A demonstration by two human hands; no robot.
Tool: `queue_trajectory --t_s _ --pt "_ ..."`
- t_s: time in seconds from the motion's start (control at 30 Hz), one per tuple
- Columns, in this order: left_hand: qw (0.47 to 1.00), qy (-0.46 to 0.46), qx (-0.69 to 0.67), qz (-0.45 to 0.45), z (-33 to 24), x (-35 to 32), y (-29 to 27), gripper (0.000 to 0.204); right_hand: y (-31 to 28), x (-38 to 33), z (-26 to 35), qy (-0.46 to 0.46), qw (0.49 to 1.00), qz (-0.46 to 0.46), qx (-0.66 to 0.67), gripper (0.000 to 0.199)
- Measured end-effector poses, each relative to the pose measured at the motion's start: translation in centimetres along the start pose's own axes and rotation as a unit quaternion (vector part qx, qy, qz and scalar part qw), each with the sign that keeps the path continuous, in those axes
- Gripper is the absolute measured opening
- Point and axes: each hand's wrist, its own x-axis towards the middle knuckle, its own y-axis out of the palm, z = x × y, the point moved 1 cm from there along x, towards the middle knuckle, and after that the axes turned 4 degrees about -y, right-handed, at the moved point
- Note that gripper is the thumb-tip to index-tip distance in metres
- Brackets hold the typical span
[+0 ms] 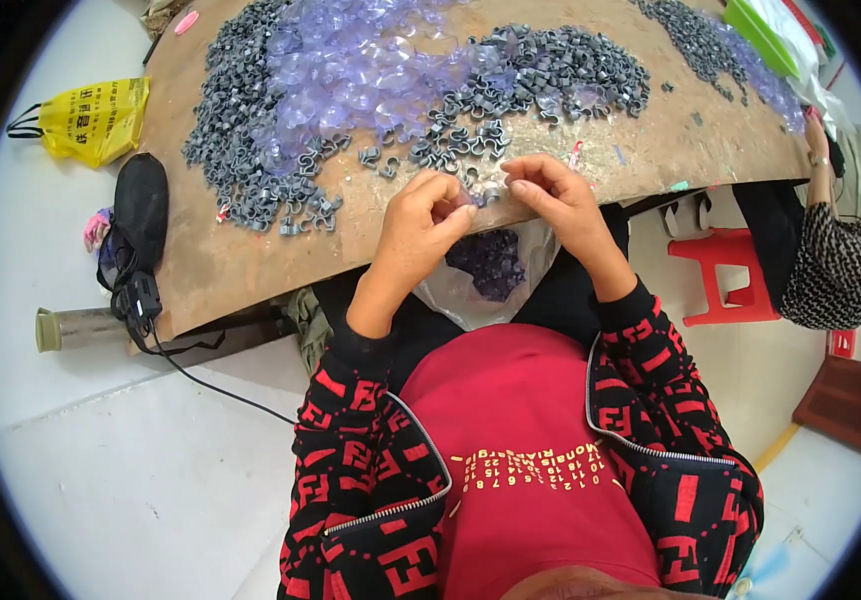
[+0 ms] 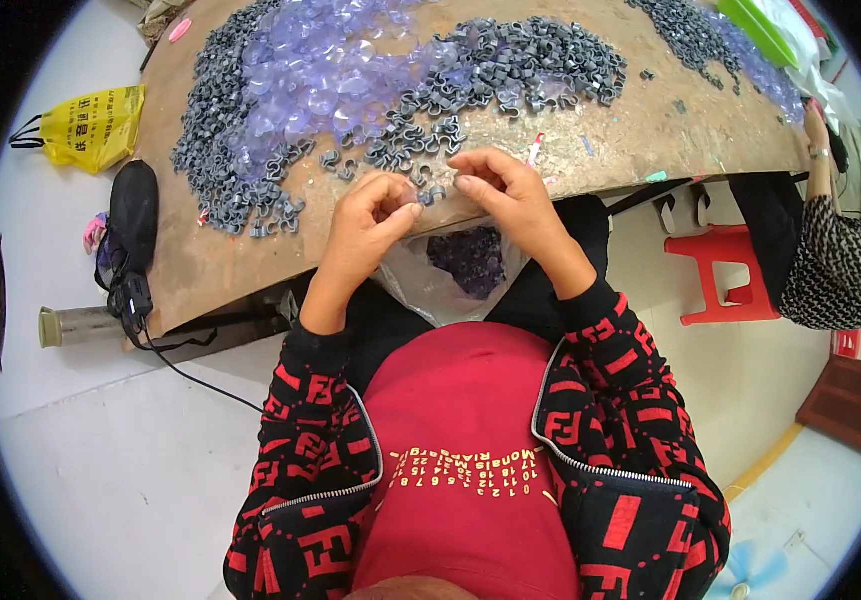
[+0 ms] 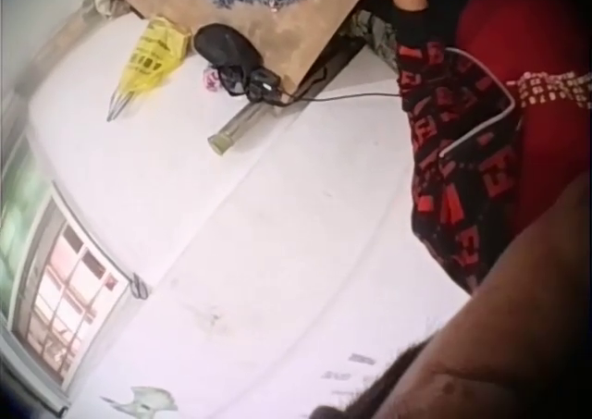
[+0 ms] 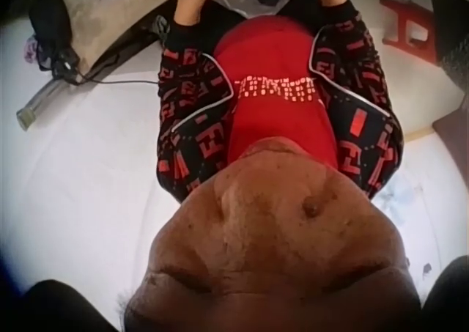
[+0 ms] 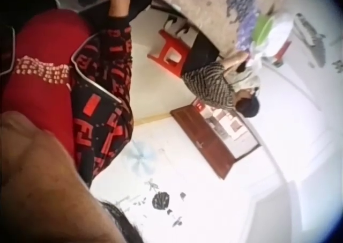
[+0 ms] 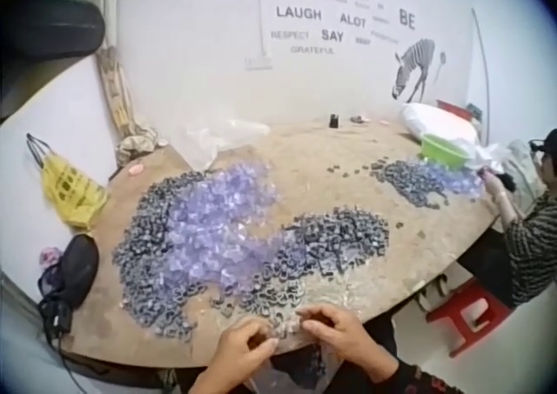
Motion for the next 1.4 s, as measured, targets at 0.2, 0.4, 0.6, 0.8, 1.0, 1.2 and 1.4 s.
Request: queue_trajectory --t_s 0.2,0.4,0.6,0.8,1.0,1.2,1.4 --pt "0.953 -0.13 -0.266 0.059 -0.5 -0.8 0.0 0.012 -0.3 -0.2 0.4 0.014 0.999 -0.013 0.04 0.019" --pt "0.943 -0.149 -0.289 0.067 -2.1 -1.2 -0.3 0.015 0.1 -0.8 1.4 -0.002 0.999 0.001 0.041 0.019" --pt "0.976 -0.129 -0.049 0.17 -2.8 -3.4 1.8 0.02 -1.1 0.0 0.8 -0.005 0.996 -0.036 -0.077 0.016" --pt "0.975 0.033 0.197 0.101 1.9 -5.7 5.5 0.026 -0.3 2.9 0.8 -0.137 0.957 -0.036 -0.251 0.015" --pt "0.987 -0.071 0.082 0.117 -2.3 -2.9 -0.4 0.025 1.7 3.6 -0.3 -0.253 0.893 0.048 -0.37 0.023" --pt "0.928 0.086 0.316 -0.179 0.9 4.3 -6.0 0.013 3.1 3.7 -0.1 -0.279 0.87 0.039 -0.404 0.017" --pt "0.888 0.223 0.372 -0.155 3.5 7.7 -6.2 0.016 2.8 3.4 -0.5 -0.276 0.871 0.029 -0.406 0.016"
